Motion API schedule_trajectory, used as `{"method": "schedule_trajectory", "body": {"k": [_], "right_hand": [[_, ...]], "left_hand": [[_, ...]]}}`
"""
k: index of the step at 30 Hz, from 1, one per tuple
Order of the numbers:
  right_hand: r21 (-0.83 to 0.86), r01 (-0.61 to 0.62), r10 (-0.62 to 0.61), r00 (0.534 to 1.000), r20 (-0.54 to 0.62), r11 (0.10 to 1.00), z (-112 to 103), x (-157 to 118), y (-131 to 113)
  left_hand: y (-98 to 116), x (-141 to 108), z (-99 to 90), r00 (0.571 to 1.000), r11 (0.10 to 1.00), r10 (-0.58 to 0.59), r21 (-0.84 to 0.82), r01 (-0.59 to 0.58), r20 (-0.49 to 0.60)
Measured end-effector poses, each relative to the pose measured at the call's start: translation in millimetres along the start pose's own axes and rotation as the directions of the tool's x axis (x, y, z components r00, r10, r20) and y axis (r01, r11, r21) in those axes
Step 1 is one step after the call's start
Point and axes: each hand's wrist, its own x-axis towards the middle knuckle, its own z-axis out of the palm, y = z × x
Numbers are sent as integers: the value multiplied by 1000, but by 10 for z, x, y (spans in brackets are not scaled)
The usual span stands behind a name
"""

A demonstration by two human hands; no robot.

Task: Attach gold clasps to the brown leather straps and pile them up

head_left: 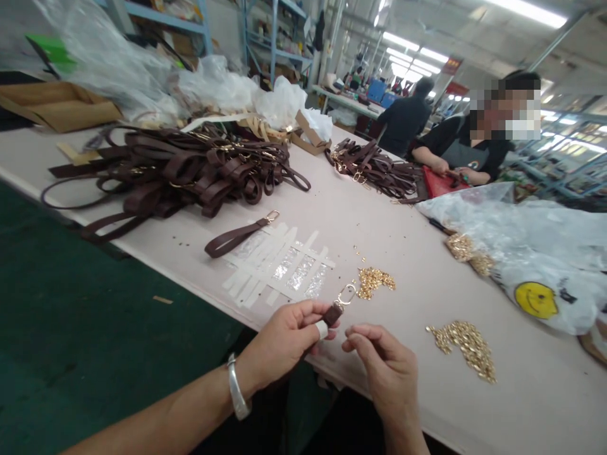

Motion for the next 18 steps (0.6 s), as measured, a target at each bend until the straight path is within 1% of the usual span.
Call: {"method": "schedule_trajectory", "body": {"k": [3, 5, 8, 10, 13, 16, 18], "right_hand": [[87, -35, 31, 998, 56, 996, 60, -13, -35], [111, -81, 74, 995, 69, 991, 78, -13, -36], [119, -175, 167, 983, 72, 977, 78, -20, -24], [116, -201, 193, 978, 83, 973, 66, -25, -10], [97, -157, 146, 983, 113, 983, 41, -23, 11], [91, -121, 106, 983, 153, 989, 32, -16, 17], [94, -101, 84, 982, 168, 990, 46, -19, 12]], "left_hand": [[-49, -33, 66, 997, 998, 56, -7, -56, 55], [-67, -54, 87, 993, 996, 93, 3, -94, 73], [-82, -70, 98, 989, 987, 130, 81, -135, 67], [-85, -68, 97, 986, 977, 155, 139, -162, 61], [-90, -59, 95, 986, 973, 153, 165, -162, 67], [-106, -59, 97, 989, 979, 130, 147, -139, 69], [-121, -63, 97, 987, 978, 142, 146, -152, 73]]}}
